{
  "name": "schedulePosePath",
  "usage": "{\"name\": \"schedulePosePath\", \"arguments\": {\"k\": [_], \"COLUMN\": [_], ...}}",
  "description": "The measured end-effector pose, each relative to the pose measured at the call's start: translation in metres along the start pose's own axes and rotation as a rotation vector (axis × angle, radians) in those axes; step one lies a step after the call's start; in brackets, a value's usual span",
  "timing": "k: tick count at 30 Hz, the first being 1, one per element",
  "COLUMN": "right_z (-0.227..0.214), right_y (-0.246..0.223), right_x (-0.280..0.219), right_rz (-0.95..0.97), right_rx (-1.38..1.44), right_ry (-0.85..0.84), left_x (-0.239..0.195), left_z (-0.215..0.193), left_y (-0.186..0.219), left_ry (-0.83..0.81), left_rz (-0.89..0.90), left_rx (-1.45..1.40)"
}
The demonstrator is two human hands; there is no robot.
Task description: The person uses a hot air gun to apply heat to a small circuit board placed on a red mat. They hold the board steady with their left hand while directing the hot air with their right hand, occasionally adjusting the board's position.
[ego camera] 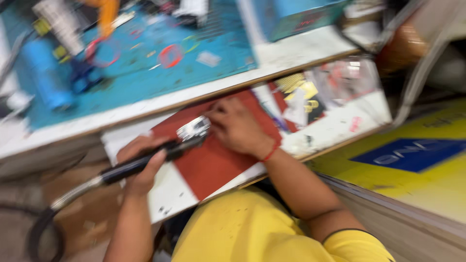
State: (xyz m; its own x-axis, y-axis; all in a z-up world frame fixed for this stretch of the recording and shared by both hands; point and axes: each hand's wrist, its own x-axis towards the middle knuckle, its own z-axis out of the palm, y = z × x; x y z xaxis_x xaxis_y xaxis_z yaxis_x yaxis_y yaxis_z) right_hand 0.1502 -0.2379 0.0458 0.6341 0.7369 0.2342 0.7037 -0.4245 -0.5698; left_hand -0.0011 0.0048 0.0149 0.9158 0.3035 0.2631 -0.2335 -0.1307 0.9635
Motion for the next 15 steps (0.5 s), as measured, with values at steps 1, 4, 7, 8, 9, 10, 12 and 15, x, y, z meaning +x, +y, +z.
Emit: {"name": "schedulePosePath", "arguments": {"k": [1, 4, 7, 8, 9, 10, 12, 15], "right_z": [0.003, 0.007, 0.006, 0.007, 0.007, 0.006, 0.006, 0.006], "right_y": [0.000, 0.003, 0.004, 0.003, 0.002, 0.003, 0.003, 0.002], "right_x": [-0.002, -0.003, -0.004, -0.005, -0.004, -0.003, -0.004, -0.005], "right_rz": [-0.011, 0.017, -0.020, -0.005, 0.003, -0.002, -0.017, -0.005], "right_rx": [0.003, 0.017, 0.040, 0.044, 0.053, 0.044, 0.032, 0.045], "right_ry": [0.029, 0.038, 0.048, 0.043, 0.035, 0.043, 0.045, 0.044], "left_x": [0.000, -0.004, -0.007, -0.006, -0.008, -0.009, -0.014, -0.012], "left_z": [-0.001, 0.005, 0.005, 0.003, 0.001, -0.001, -0.004, -0.005], "left_y": [-0.002, -0.003, -0.009, -0.012, -0.013, -0.015, -0.018, -0.021], "left_ry": [-0.043, 0.114, 0.176, 0.163, 0.156, 0.126, 0.140, 0.166], "left_rz": [0.007, -0.002, 0.061, 0.063, 0.064, 0.049, 0.031, 0.036], "left_rx": [-0.021, -0.010, -0.023, -0.044, -0.060, -0.077, -0.090, -0.091]}}
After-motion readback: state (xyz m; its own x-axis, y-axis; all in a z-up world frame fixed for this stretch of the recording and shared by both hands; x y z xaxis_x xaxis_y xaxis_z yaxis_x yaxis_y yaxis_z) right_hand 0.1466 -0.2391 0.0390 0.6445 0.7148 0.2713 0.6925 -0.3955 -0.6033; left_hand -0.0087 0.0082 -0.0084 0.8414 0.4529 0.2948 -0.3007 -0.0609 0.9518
